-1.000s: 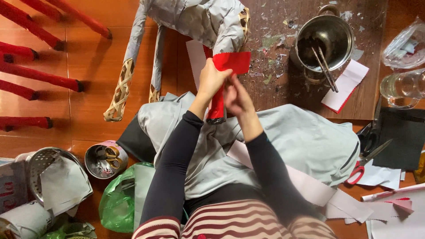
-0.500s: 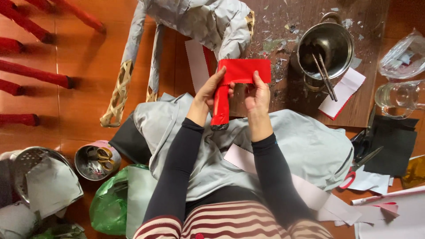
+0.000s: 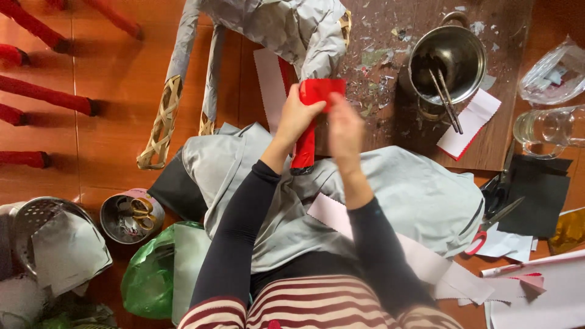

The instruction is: The recorder is decorating a paper giraffe frame by applying glue and wrapping it with colored paper.

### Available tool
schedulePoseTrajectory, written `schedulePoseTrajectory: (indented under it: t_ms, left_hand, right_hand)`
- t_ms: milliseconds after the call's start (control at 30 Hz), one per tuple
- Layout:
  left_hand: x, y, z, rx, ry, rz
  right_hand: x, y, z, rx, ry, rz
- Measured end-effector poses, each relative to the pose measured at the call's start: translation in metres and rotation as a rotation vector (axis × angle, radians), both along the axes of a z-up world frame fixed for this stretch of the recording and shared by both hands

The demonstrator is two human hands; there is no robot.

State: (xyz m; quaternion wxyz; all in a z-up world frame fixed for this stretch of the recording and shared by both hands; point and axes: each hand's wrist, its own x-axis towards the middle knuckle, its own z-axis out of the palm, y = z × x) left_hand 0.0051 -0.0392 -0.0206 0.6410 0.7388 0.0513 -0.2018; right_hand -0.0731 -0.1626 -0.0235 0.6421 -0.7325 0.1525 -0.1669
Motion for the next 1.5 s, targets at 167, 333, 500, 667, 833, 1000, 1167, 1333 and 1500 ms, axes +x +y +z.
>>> schedulePoseTrajectory:
  t_ms: [167, 333, 500, 667, 833, 1000, 1167, 1333, 1500]
  left_hand:
    - [-0.001, 0.008, -0.029, 0.104, -0.160, -0.064]
    - [0.012, 0.011, 0.015, -0.136, -0.155, -0.218]
    - [0.014, 0.010, 0.030, -0.212, 0.120, -0.199]
    - [-0.009, 0.014, 0.034, -0.364, 0.197, -0.134]
    - [-0.013, 0.011, -0.017, -0.418, 0.297, 0.147]
    - [0.056, 0.013, -0.094, -0.877, 0.138, 0.230]
    - [0.064, -0.017, -0.046, -0.123, -0.152, 0.282]
    - [0.049, -0.020, -0.008, -0.106, -0.402, 0.203]
    - [0.038, -0.022, 0.007, -0.205, -0.187, 0.214]
  right_hand:
    - [0.063, 0.018, -0.016, -0.065, 0.299, 0.119]
    - [0.097, 0.012, 0.005, -0.115, 0.465, 0.098]
    - [0.112, 0.003, -0.015, 0.154, 0.500, 0.049]
    - [0.112, -0.006, -0.014, 0.618, 0.475, 0.144]
    - [0.118, 0.006, -0.020, 1.059, 0.464, 0.152]
    - [0.110, 0.010, -0.052, 1.213, 0.346, 0.217]
    - [0.099, -0.012, -0.016, 0.984, 0.414, 0.280]
    - [0.042, -0.121, -0.003, -0.750, 0.037, 0.201]
    - [-0.026, -0.238, 0.023, -1.273, 0.412, 0.108]
